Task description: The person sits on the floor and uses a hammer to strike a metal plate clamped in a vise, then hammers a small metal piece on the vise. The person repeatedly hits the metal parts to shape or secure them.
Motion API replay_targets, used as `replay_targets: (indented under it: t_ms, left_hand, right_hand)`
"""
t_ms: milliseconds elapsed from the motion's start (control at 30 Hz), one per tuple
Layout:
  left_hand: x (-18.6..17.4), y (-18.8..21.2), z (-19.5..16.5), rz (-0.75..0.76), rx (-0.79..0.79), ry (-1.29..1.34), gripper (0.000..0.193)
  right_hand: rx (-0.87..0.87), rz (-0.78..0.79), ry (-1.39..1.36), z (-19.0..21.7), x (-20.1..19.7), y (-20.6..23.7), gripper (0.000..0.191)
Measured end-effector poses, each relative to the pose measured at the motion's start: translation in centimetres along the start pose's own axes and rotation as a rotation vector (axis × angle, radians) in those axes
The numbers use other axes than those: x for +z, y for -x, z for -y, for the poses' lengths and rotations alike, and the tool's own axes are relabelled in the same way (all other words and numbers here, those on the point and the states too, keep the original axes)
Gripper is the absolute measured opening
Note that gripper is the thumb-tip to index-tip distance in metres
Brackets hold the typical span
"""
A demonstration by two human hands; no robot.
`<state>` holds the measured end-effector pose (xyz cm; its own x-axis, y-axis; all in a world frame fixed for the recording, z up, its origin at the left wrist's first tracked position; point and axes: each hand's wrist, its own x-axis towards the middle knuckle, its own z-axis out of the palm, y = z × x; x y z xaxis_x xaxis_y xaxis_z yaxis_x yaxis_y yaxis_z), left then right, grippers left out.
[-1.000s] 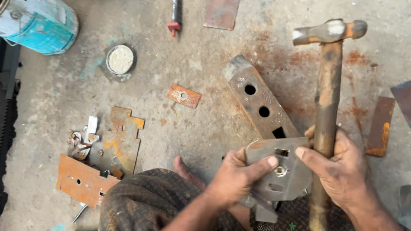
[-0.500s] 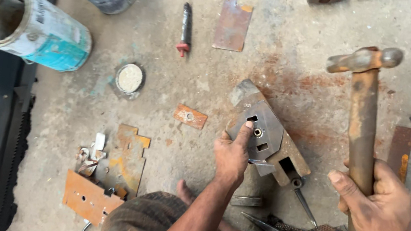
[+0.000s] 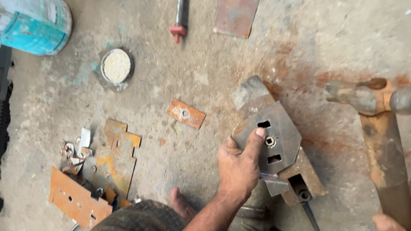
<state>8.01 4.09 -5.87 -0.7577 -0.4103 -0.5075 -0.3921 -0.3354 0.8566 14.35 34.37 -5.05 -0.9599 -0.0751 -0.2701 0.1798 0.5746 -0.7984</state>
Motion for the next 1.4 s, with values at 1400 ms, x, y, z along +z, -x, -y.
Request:
replay_targets:
  t_ms: [1400]
  left_hand:
    - [-0.8, -0.2, 0.3, -0.006, -0.010, -0.110, 0.043]
  right_hand:
    - [0.197, 0.328, 0.261, -0.9, 0.6, -0.8, 0.038]
